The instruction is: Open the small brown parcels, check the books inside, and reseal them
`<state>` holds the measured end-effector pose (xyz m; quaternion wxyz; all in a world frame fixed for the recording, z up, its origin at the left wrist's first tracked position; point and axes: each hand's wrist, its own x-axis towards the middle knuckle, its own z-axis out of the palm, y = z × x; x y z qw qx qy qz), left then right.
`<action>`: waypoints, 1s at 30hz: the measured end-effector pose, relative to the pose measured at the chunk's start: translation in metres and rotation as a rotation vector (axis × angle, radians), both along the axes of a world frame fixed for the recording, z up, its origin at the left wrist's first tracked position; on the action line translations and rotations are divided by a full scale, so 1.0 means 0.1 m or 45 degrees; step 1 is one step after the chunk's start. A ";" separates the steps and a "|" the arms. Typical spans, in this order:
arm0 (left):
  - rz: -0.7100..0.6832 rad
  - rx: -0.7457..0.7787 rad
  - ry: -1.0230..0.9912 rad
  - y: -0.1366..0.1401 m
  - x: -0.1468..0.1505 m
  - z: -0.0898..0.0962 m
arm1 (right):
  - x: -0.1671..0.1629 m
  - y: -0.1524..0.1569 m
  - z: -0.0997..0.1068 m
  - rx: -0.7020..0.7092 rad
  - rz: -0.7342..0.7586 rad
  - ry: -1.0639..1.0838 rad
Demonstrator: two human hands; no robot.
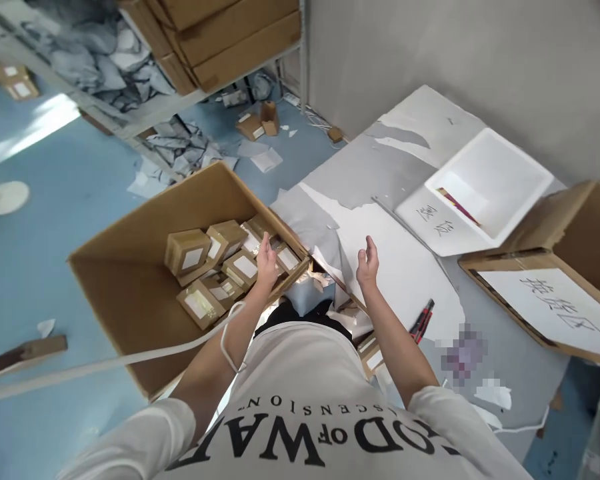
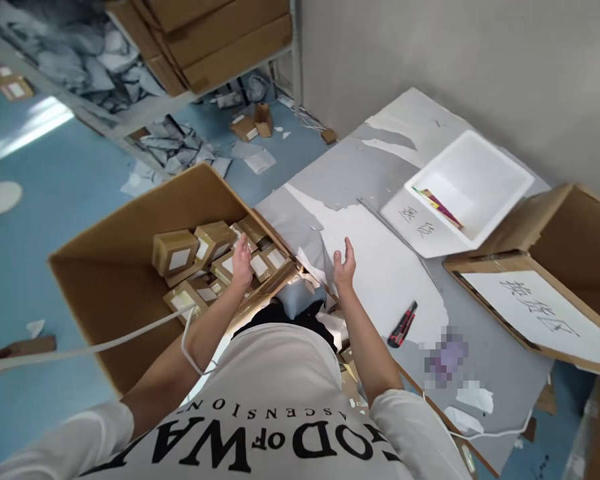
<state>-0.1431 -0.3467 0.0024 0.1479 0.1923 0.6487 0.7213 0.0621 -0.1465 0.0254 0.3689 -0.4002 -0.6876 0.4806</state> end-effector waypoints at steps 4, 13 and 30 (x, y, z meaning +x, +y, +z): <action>0.154 -0.014 0.005 -0.55 -0.32 -0.04 | -0.54 -0.31 -0.07 0.005 0.148 -0.021; 0.586 -0.078 -0.015 -1.76 -0.77 -0.21 | -1.71 -1.10 -0.15 0.006 0.646 -0.070; 1.095 -0.282 -0.291 -2.47 -1.08 -1.19 | -3.27 -1.45 -1.06 0.120 1.161 -0.344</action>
